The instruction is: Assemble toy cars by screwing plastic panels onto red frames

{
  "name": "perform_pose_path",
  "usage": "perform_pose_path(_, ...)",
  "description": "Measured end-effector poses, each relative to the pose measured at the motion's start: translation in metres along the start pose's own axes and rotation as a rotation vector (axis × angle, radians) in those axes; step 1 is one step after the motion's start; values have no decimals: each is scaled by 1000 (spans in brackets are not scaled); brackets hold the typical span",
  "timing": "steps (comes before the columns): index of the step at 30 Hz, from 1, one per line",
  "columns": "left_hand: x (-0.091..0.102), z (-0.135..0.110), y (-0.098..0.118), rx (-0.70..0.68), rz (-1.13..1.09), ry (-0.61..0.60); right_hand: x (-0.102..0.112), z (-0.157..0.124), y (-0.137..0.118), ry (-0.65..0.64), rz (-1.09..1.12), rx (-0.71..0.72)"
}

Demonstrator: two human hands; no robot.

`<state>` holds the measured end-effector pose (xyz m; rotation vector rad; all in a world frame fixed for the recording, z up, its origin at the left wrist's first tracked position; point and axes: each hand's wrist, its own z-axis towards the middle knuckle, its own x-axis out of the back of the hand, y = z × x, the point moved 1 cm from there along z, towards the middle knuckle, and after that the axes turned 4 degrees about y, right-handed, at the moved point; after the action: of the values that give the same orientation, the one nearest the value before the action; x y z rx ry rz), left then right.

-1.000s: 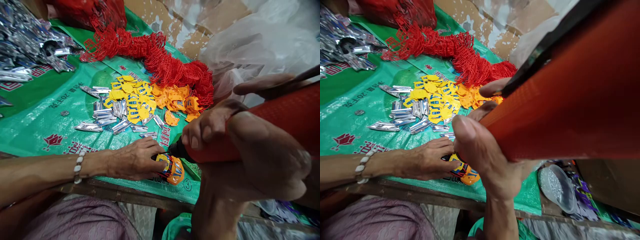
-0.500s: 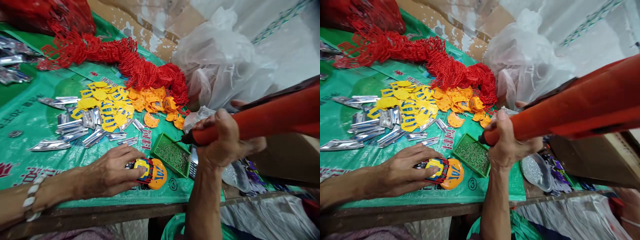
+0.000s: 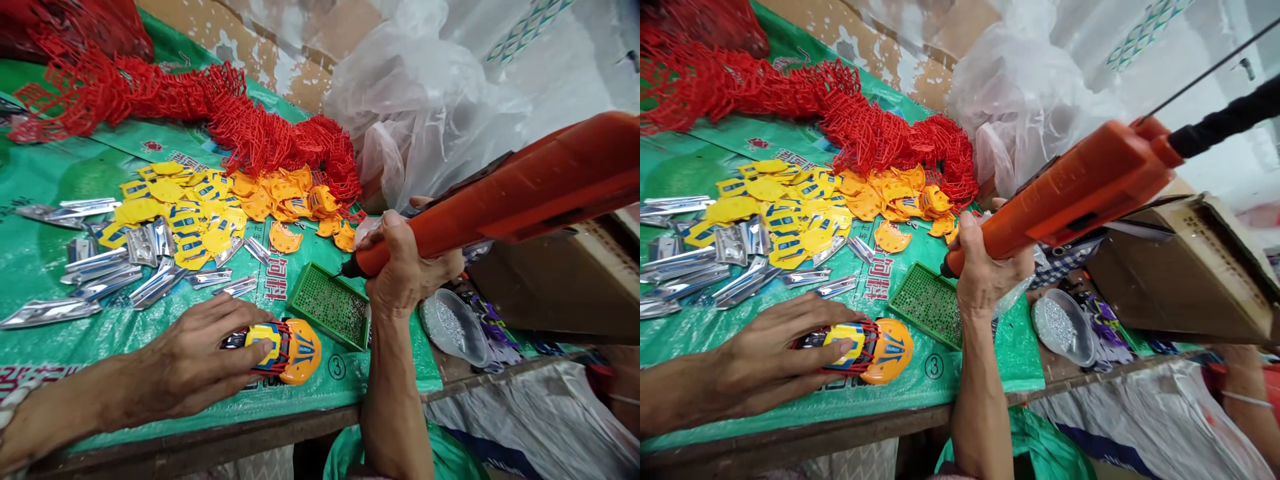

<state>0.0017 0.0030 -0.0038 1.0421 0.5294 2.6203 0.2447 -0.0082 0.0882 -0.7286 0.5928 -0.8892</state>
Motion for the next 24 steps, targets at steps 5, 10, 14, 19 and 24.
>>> perform_pose_path(5,2,1,1,-19,9,-43,1,1,1,-22,-11,37)
perform_pose_path(10,0,2,2,4,5,-10,1,-1,0,-26,-22,44)
perform_pose_path(14,1,2,3,8,0,1,0,-1,2,-22,-39,60)
perform_pose_path(19,3,3,1,-14,41,-33,-1,1,4,-52,40,26)
perform_pose_path(24,3,7,0,-5,-12,-9,-1,2,3,-34,-14,22)
